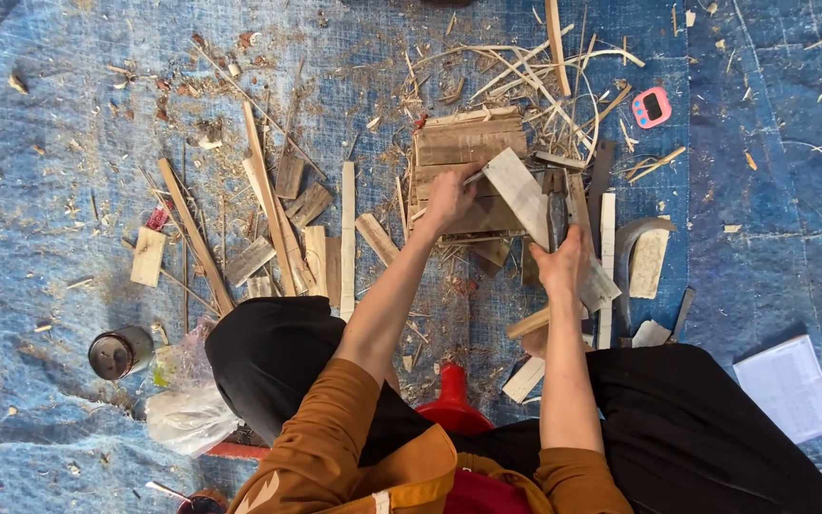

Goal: Fitting and hammering wooden slats onto a base to assemble a wooden structure.

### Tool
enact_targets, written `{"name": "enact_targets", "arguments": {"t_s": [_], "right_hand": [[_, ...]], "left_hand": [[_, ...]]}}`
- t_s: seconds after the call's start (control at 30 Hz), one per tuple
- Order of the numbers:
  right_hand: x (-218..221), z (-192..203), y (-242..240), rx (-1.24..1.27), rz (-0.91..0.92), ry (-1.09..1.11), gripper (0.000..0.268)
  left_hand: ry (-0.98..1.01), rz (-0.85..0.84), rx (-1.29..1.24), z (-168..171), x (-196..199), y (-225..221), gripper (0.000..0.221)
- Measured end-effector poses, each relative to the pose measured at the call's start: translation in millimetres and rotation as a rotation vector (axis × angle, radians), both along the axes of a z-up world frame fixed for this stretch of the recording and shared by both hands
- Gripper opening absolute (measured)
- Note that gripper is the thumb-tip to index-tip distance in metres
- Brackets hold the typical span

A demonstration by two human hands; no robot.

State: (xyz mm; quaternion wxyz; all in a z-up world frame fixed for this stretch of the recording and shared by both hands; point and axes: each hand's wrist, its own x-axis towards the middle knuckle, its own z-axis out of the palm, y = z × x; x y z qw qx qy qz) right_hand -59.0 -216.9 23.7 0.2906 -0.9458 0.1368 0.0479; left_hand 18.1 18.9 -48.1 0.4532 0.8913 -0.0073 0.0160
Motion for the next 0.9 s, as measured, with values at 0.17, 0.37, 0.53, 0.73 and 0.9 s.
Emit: {"name": "enact_targets", "arguments": {"t_s": [0.17, 0.37, 0.53, 0.73, 0.9], "right_hand": [[-3.4, -7.7, -7.9, -0.042, -0.003, 0.018, 0.051], [-1.8, -2.0, -6.3, -0.053, -0.003, 0.031, 0.050], [-0.3, -9.2, -9.6, -0.050, -0.015, 0.048, 0.048], [0.2, -12.3, -12.0, -0.042, -0.020, 0.044, 0.052], [2.4, -16.8, -12.5, -0.015, -0.039, 0.061, 0.050]], "left_hand": [[0.010, 0.015, 0.012, 4.0, -6.5, -7.9, 0.047], [-0.013, 0.032, -0.010, -12.0, -3.1, -12.3, 0.046], [-0.031, 0.039, -0.001, 2.1, -7.5, -13.8, 0.050], [-0.057, 0.128, 0.093, -12.3, -5.5, -21.0, 0.035], [0.000, 0.180, 0.150, -15.8, -2.8, -27.2, 0.024]]}}
